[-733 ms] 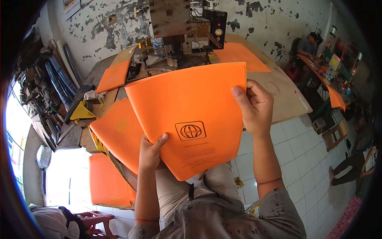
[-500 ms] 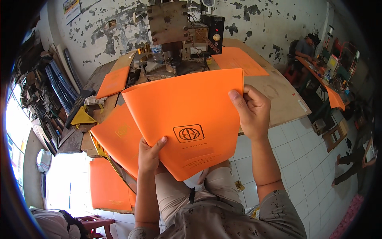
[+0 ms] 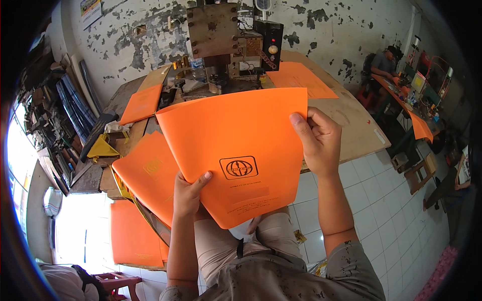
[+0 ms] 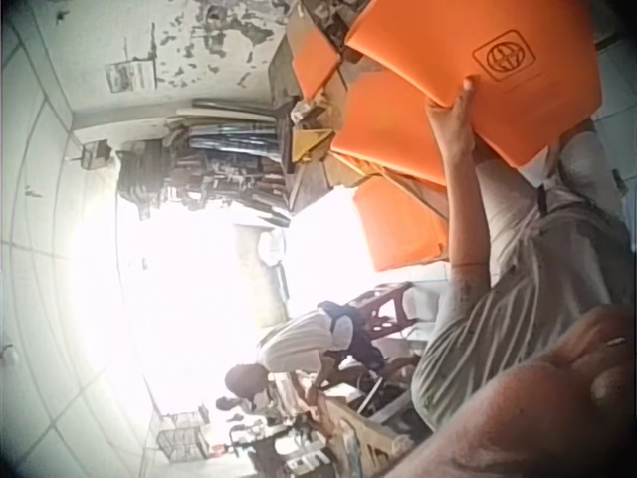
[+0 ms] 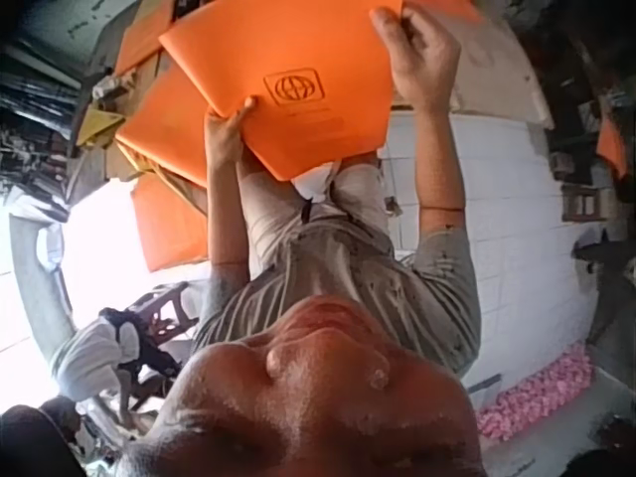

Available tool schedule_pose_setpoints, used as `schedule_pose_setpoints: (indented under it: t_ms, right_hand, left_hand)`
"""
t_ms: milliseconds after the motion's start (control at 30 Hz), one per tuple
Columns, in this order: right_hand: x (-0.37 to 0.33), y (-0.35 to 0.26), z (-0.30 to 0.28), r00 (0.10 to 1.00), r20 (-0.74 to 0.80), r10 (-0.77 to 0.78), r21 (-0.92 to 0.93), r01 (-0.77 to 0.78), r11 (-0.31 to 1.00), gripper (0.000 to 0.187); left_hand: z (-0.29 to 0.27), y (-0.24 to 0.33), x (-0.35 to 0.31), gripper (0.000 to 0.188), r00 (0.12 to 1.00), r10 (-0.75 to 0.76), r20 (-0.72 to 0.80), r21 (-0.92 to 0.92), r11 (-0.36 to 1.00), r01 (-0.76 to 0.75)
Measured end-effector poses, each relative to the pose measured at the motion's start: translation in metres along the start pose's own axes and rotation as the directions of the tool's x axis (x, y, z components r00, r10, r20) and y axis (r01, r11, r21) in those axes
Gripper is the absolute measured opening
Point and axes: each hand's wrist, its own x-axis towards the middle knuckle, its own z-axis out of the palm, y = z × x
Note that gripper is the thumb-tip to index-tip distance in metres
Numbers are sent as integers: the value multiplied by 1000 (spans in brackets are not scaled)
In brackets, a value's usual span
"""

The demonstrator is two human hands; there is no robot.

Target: The person holds and folds printed folder covers along their centers by hand.

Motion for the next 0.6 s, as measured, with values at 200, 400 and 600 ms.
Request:
schedule_pose_setpoints:
  t_ms: [200,400,600]
  right_hand:
    - [16,8,7,999,-46,-18,3,18,1000,19]
    - [73,11,1,991,-102,-84,-22,82,996,26]
    - [138,4,15,985,-76,-155,85,161,983,29]
  left_hand:
    - [2,21,3,33,1000,27,-14,57,998,-26]
    - [-9,86,41,42,988,84,131,288,950,-119]
    - [4,140,89,42,946,279,163,313,895,-318]
